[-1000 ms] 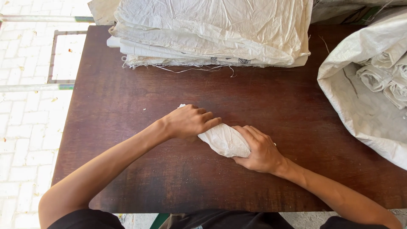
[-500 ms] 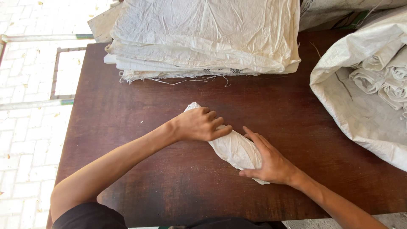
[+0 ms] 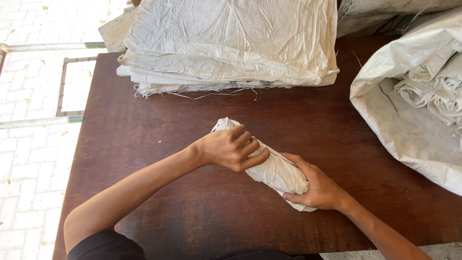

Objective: The person folds white woven sacks on a wooden table. They smooth each sack, fold it into a compact rectangle, and place it into a larger sack to the right. The process is repeated for several sacks.

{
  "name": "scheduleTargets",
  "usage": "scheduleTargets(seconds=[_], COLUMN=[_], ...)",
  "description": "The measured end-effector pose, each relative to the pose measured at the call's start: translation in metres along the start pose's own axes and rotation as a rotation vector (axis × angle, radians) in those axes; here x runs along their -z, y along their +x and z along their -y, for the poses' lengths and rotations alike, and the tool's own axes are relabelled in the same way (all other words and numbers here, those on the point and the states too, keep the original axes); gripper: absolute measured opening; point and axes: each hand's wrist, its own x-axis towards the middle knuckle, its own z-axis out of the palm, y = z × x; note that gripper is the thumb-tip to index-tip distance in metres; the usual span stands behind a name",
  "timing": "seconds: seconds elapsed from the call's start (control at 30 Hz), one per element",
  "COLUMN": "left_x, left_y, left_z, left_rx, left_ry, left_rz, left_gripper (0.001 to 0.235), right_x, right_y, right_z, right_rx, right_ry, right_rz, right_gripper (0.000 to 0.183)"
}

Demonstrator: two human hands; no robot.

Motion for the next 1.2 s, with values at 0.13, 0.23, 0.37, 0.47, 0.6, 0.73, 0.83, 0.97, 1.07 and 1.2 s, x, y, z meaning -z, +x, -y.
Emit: scheduleTargets(seconds=[0.13,0.23,0.37,0.47,0.6,0.73,0.83,0.97,1.07,1.2], left_x=[-0.007,-0.018,-0.037,-0.043,-0.070,-0.119,-0.137,-0.146,-0.148,-0.180], left_y=[0.003,0.009,0.026,0.054,0.100,0.168,0.214,0.280,0.315,0.332], left_z=[0.001,0.005,0.013,0.027,0.033,0.038,0.026,0.012,0.012,0.012], left_rx=[0.021,0.023,0.043,0.062,0.049,0.025,-0.021,-0.034,0.226,0.328], left_ry=[-0.007,-0.033,-0.056,-0.115,-0.323,-0.478,-0.615,-0.585,-0.851,-1.163], left_rz=[-0.034,-0.076,-0.163,-0.140,0.002,-0.033,-0.028,0.058,0.190,0.094], left_gripper=[0.031,0.029,0.028,0.031,0.039,0.056,0.054,0.066,0.108,0.145], right_x=[-0.005,-0.004,0.000,0.003,0.014,0.028,0.028,0.034,0.042,0.050], right_y=[-0.010,-0.017,-0.033,-0.055,-0.088,-0.115,-0.136,-0.166,-0.173,-0.182], right_z=[-0.006,-0.006,0.006,-0.016,-0.023,-0.013,-0.001,0.000,-0.006,-0.019], right_rx=[0.029,0.026,0.090,0.046,0.180,-0.072,-0.170,-0.174,-0.261,-0.239], right_ry=[0.065,0.108,0.227,0.243,0.115,0.298,0.279,0.269,0.264,0.232], right_rz=[-0.060,-0.124,-0.278,-0.306,-0.489,-0.707,-0.848,-1.030,-1.162,-1.235], right_gripper=[0.103,0.107,0.110,0.104,0.098,0.080,0.072,0.066,0.066,0.066])
